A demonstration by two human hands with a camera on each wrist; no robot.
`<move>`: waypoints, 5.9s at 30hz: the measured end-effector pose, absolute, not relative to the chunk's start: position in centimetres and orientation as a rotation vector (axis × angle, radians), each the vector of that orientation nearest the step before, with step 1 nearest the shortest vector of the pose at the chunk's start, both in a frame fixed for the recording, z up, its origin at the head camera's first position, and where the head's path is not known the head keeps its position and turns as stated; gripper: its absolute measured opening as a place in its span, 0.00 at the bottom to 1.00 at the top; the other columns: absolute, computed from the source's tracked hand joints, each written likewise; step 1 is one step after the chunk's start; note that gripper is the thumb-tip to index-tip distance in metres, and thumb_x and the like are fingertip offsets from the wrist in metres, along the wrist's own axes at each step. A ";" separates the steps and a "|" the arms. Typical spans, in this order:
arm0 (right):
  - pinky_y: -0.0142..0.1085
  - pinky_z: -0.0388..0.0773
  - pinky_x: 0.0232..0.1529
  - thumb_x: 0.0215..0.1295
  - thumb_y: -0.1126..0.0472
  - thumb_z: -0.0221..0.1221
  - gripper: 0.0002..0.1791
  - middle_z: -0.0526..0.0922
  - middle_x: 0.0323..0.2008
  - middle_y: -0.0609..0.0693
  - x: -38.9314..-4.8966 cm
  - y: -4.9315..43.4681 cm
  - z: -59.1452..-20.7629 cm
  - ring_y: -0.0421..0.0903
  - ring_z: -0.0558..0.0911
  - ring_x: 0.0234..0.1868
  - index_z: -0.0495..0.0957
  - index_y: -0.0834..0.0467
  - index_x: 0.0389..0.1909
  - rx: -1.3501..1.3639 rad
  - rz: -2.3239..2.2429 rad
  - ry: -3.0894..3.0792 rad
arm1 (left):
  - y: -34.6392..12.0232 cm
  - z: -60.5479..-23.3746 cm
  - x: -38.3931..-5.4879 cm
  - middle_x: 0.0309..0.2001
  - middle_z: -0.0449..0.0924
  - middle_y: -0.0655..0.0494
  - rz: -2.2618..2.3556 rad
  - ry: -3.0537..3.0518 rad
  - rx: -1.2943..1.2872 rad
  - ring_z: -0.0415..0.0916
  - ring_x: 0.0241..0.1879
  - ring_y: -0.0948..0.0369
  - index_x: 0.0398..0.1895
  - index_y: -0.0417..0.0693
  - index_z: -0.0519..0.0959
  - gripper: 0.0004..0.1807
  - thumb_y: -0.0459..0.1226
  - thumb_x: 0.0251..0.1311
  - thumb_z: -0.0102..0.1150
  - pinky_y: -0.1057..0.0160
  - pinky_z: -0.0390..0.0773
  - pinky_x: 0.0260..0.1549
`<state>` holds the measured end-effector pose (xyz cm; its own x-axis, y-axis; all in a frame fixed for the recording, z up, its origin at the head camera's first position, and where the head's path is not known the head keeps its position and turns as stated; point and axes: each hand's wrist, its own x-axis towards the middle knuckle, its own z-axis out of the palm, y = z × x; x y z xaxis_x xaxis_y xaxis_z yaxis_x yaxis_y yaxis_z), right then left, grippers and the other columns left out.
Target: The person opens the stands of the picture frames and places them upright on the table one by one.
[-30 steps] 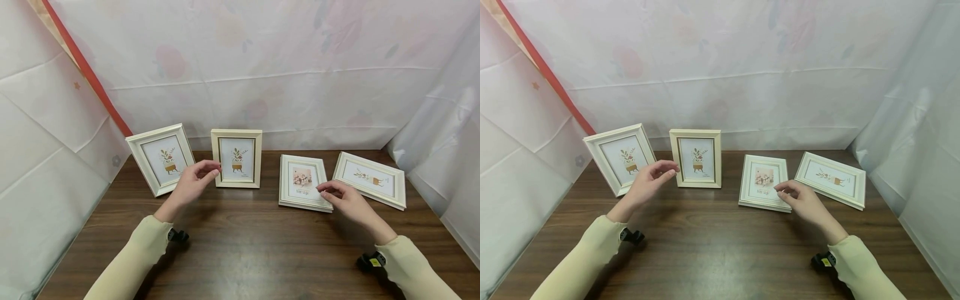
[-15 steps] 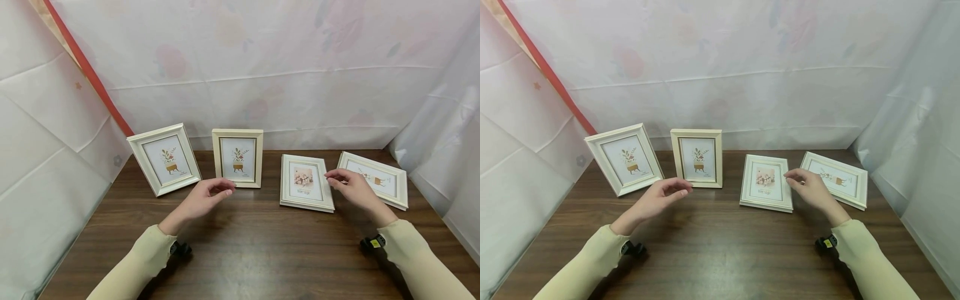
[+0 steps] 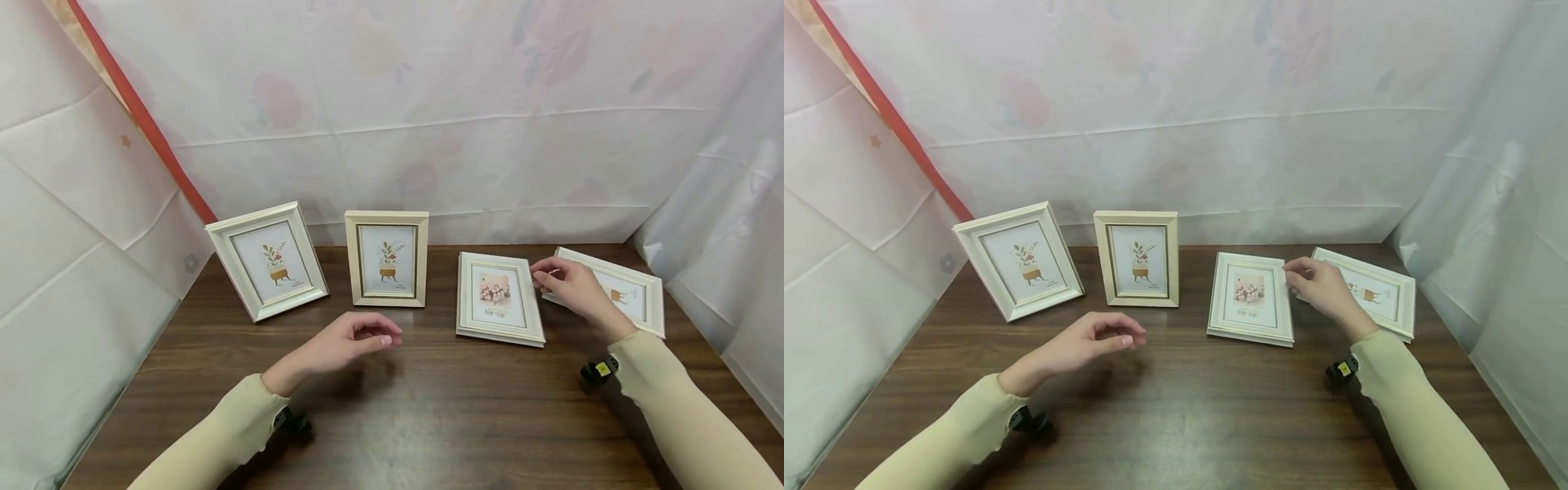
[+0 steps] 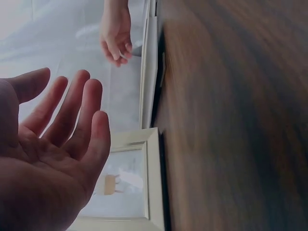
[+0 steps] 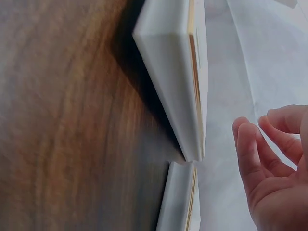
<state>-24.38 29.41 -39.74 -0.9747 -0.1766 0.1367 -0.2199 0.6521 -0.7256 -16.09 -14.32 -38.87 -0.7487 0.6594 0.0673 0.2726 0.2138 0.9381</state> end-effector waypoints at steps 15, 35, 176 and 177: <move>0.36 0.79 0.36 0.75 0.60 0.54 0.14 0.85 0.39 0.59 -27.1 30.0 -40.2 0.53 0.84 0.38 0.78 0.65 0.52 0.198 1.117 -2.915 | -14.8 -39.5 -15.7 0.49 0.83 0.43 1.440 2.103 0.921 0.80 0.49 0.47 0.55 0.40 0.78 0.14 0.35 0.70 0.59 0.62 0.78 0.47; 0.52 0.75 0.50 0.74 0.57 0.53 0.21 0.79 0.53 0.66 -31.2 28.9 -41.7 0.60 0.78 0.52 0.75 0.67 0.60 0.135 0.947 -3.042 | -16.1 -39.1 -17.0 0.51 0.81 0.40 1.427 2.108 0.944 0.78 0.51 0.41 0.57 0.48 0.78 0.15 0.31 0.69 0.57 0.59 0.79 0.49; 0.30 0.81 0.40 0.61 0.82 0.59 0.11 0.85 0.45 0.57 -19.9 27.3 -33.0 0.45 0.84 0.42 0.83 0.71 0.42 0.877 2.415 -1.658 | -18.3 -39.9 -18.1 0.44 0.81 0.34 1.506 2.081 0.713 0.79 0.41 0.48 0.55 0.30 0.74 0.16 0.35 0.74 0.51 0.44 0.79 0.46; 0.31 0.81 0.41 0.62 0.81 0.59 0.10 0.85 0.46 0.58 -20.0 27.3 -33.1 0.45 0.84 0.43 0.83 0.71 0.42 0.936 2.439 -1.632 | -18.2 -39.9 -18.1 0.44 0.81 0.34 1.506 2.078 0.718 0.79 0.42 0.48 0.55 0.30 0.74 0.15 0.35 0.74 0.51 0.45 0.79 0.46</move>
